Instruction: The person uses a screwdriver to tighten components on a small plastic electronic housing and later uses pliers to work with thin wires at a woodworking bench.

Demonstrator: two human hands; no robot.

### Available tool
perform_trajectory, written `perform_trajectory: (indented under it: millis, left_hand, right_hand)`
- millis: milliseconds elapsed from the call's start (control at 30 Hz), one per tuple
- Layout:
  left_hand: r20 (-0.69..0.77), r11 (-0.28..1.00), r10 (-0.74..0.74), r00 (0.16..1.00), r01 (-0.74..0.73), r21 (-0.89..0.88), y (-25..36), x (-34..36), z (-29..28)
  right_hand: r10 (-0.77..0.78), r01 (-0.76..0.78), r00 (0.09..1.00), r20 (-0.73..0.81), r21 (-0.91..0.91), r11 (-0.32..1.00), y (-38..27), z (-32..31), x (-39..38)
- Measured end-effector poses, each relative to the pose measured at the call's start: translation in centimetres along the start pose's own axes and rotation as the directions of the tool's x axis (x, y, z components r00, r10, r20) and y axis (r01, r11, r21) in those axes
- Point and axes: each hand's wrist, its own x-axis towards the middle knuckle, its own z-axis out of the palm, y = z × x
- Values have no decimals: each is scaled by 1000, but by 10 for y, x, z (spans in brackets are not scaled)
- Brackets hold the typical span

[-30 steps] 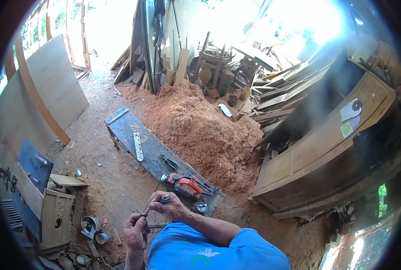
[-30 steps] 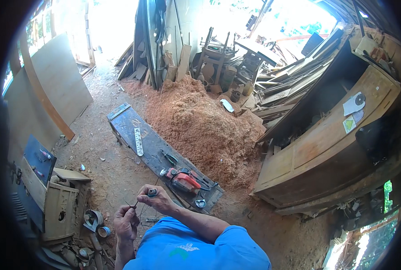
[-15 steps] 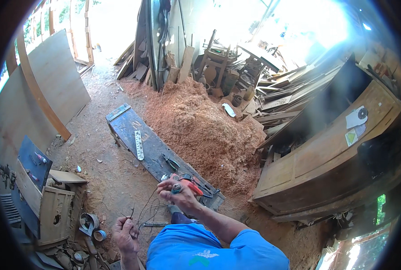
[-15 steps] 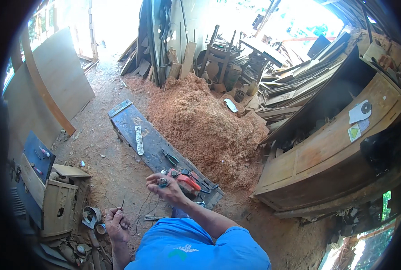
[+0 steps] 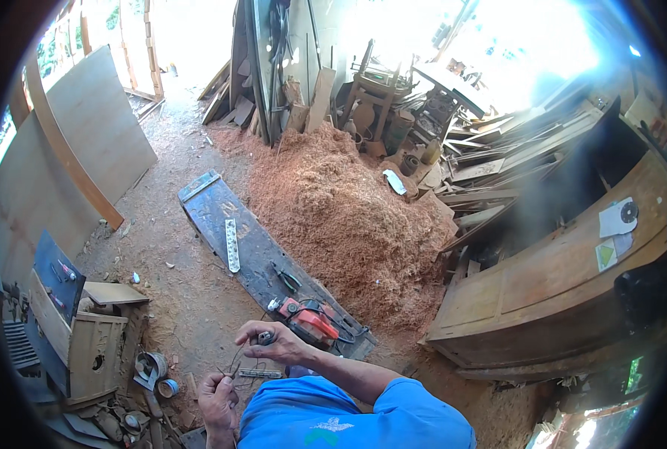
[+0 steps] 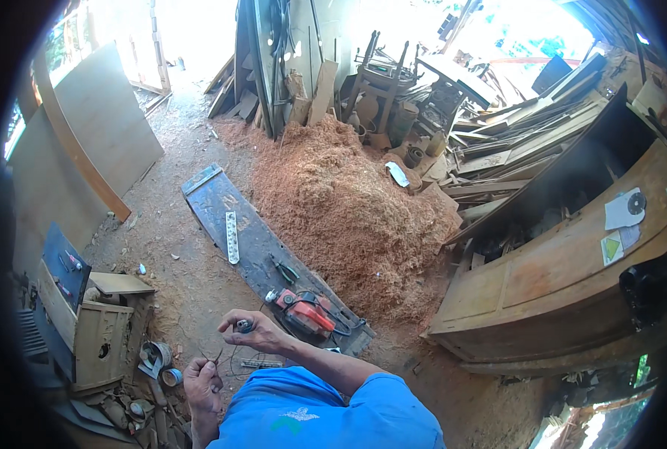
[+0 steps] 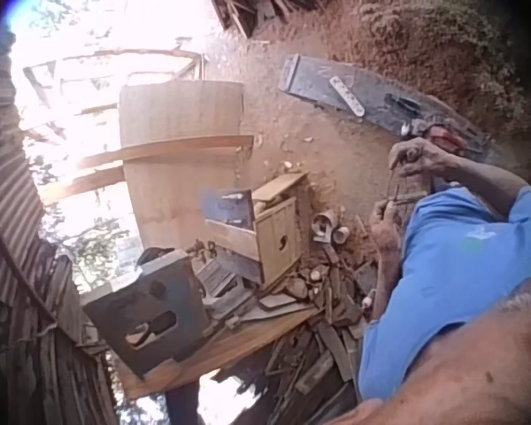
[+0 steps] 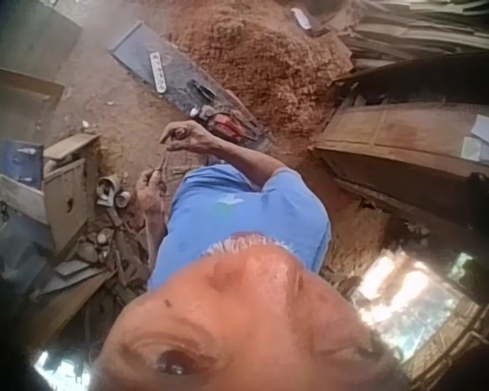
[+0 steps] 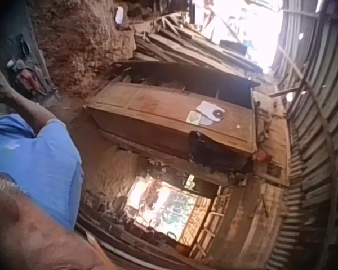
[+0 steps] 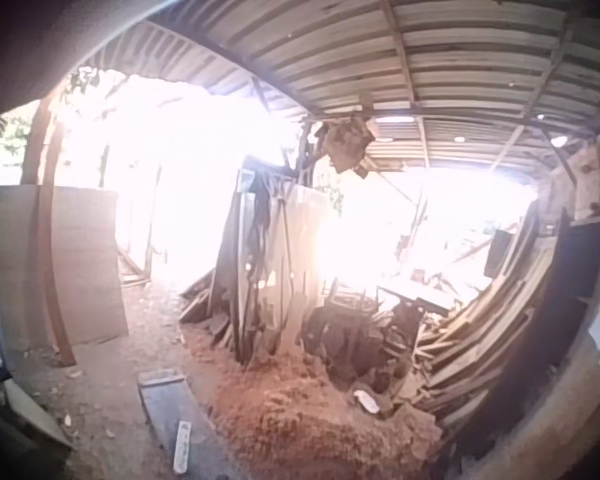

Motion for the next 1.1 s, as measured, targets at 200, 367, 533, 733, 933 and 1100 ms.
perform_trajectory:
  millis: [200, 367, 533, 733, 933, 1100]
  left_hand:
    - [135, 878, -75, 988, 1, 479, -4, 9, 24]
    - [125, 919, -140, 982, 82, 386, 6, 4, 46]
    - [193, 877, -125, 973, 17, 480, 9, 9, 20]
    - [184, 914, -123, 975, 39, 404, 35, 23, -39]
    - [306, 981, -129, 943, 77, 175, 64, 73, -169]
    - [408, 969, -188, 894, 236, -69, 117, 105, -298]
  right_hand:
    - [-36, 100, 945, 326, -182, 978, -28, -29, 18]
    - [-12, 96, 939, 345, -227, 969, -30, -35, 13]
    - [59, 42, 914, 400, -239, 970, -17, -11, 16]
    - [120, -36, 914, 387, -217, 976, -1, 42, 59]
    - [214, -145, 877, 431, -187, 972, 33, 127, 139]
    - [239, -291, 851, 468, 40, 956, 68, 246, 224]
